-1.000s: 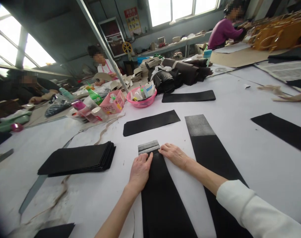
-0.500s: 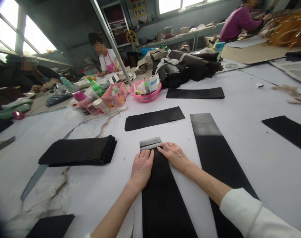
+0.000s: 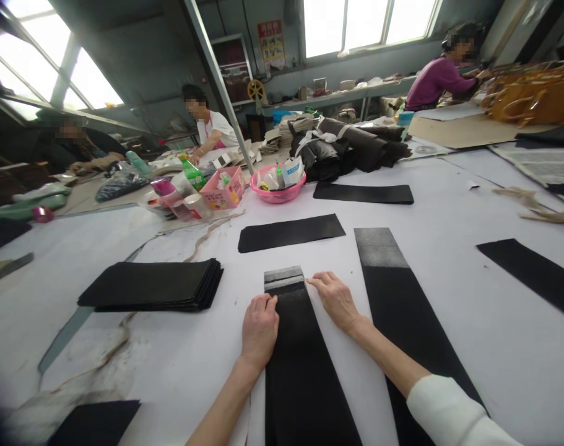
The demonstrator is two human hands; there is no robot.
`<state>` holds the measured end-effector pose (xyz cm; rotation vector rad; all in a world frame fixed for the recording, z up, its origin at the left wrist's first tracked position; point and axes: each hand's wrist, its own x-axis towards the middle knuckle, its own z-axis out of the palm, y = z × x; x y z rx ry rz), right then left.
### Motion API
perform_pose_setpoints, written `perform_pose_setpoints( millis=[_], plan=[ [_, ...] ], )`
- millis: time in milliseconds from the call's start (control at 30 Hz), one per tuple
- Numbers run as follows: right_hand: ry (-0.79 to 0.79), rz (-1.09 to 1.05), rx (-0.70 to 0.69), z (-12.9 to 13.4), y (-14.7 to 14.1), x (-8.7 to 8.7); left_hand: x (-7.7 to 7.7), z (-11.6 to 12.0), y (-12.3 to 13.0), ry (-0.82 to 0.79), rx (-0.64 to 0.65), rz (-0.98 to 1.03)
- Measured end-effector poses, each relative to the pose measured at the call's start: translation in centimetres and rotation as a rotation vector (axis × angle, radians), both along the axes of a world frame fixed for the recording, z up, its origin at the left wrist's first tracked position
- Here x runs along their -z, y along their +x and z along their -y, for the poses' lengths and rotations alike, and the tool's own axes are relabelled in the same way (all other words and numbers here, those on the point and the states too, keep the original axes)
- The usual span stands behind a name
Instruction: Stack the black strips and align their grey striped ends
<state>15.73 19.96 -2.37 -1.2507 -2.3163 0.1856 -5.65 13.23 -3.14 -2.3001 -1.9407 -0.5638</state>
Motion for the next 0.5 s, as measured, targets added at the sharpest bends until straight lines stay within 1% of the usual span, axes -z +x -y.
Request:
perform_pose_setpoints(
  millis=[67,167,267,400,467,500],
  plan=[
    [-0.055,0.016,0.009,-0.2,-1.4,-0.8,0.2,0.0,0.0,0.002,-0.001,0.03],
    [-0.113,0.111,-0.054,-0.8,-3.8,-1.7,0.2,-0.1,0.1,-0.006,-0.015,0.067],
    [-0.151,0.184,-0.079,-1.9,-5.6,-2.4,-0.1,-0.1,0.2,0.008,-0.059,0.098],
    [-0.233,0.252,-0.091,-3.4,-6.7,-3.4,-0.6,0.3,-0.1,0.034,-0.117,0.149],
    [-0.268,0.26,-0.098,-3.6,-6.5,-3.9,-0.6,0.4,-0.5,0.053,-0.137,0.238],
    [-0.277,0.256,-0.102,-3.5,-6.3,-4.2,-0.6,0.3,-0.7,0.055,-0.146,0.317]
  ],
)
